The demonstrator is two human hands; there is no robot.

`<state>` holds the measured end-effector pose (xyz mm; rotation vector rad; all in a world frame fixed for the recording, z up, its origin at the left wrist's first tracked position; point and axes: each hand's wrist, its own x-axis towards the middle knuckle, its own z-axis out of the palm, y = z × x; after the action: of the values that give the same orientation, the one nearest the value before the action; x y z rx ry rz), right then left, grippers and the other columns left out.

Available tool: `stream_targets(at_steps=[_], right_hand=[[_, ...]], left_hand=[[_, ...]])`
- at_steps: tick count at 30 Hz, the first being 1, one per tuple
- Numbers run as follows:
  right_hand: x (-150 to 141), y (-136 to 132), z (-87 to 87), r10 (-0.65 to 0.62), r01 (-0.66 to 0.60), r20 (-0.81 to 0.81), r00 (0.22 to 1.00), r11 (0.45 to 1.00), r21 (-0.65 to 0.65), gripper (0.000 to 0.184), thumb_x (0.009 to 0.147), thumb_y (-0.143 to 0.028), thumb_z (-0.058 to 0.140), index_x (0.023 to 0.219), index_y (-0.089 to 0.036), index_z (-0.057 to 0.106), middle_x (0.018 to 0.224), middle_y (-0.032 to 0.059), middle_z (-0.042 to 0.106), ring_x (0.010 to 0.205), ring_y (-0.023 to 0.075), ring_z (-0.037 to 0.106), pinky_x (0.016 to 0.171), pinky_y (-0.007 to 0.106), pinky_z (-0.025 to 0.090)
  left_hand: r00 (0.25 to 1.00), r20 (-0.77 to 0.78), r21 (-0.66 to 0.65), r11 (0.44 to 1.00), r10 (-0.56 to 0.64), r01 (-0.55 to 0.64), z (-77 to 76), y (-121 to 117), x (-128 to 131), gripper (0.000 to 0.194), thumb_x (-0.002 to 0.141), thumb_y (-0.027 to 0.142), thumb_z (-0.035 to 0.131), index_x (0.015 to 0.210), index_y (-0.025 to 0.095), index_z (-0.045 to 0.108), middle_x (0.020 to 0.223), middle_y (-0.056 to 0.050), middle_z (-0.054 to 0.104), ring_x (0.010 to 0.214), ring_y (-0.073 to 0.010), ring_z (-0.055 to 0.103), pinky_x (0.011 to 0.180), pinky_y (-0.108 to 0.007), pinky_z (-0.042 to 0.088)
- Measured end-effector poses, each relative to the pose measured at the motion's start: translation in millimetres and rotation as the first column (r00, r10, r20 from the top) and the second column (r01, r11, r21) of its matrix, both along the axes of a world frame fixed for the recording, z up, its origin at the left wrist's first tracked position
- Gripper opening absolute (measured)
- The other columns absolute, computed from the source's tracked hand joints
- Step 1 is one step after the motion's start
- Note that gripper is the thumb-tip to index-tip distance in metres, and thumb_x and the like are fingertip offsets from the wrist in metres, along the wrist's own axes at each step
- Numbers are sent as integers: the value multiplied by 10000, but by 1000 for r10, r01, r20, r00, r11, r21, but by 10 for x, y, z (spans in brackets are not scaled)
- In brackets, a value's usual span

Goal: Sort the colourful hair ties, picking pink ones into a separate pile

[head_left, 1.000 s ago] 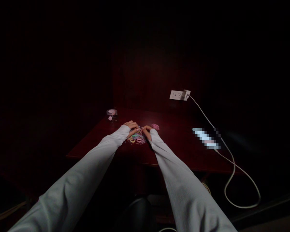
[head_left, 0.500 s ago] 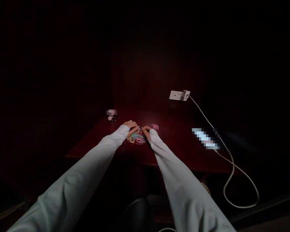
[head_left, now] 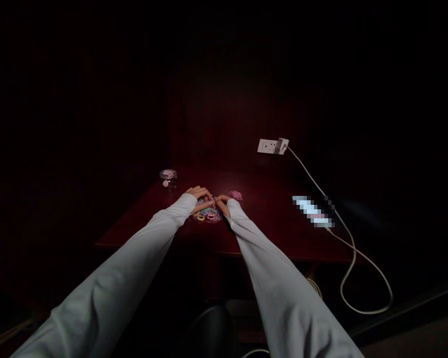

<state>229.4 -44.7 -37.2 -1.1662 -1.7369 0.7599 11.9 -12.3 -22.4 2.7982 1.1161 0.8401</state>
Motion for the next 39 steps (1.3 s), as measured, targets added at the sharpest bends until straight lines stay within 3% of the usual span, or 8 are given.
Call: stream_targets(at_steps=[7,15,22,28,34,39], right_hand=[[-31,64,-40,14,-14,-41,999,1000,-8,398,920,-589,665,777,-220,711,729,-2,697,739,175,603,748,277,498],[-13,127,-114,5,-5,-29,1000,1000,0,466,873,-665,665,769,-213,711,732,-10,675,697,154,555,692,267,436],[-14,48,-37,-18,18,-19,1000,1000,-17,371,898,-557,632,753,-220,685,752,1,681,702,165,562,709,278,444],[20,-45,67,16,-15,86,996,1000,-16,270,900,-401,602,715,-225,686,699,-9,676,716,170,578,744,275,453],[25,-56,85,-12,16,92,996,999,-39,280,923,-403,593,759,-223,730,674,-17,667,715,174,584,754,282,446],[13,-79,93,-6,8,55,998,999,-41,325,962,-443,582,789,-222,746,783,-2,740,751,174,610,750,279,445]], left_hand=[[1000,-13,-2,1000,-24,24,-6,35,12,351,1026,539,609,1007,225,765,1029,-63,757,969,-230,605,887,-341,427],[998,25,-1,998,-62,62,-56,82,25,345,1065,469,541,990,225,773,997,-55,759,941,-224,618,900,-346,455],[997,39,24,997,-71,70,66,-93,0,348,1093,455,510,1071,232,776,1092,-56,770,1031,-218,643,932,-334,460],[999,30,47,998,-35,33,115,-182,6,341,1097,399,480,1048,220,765,1117,-66,775,1057,-224,678,926,-339,462],[999,31,41,999,-25,24,109,-180,14,328,1093,390,479,1028,214,748,1102,-60,777,1032,-217,677,920,-333,462],[998,46,41,998,-44,42,106,-149,7,330,1104,380,464,1038,211,740,1068,-59,769,1009,-215,668,917,-332,463]])
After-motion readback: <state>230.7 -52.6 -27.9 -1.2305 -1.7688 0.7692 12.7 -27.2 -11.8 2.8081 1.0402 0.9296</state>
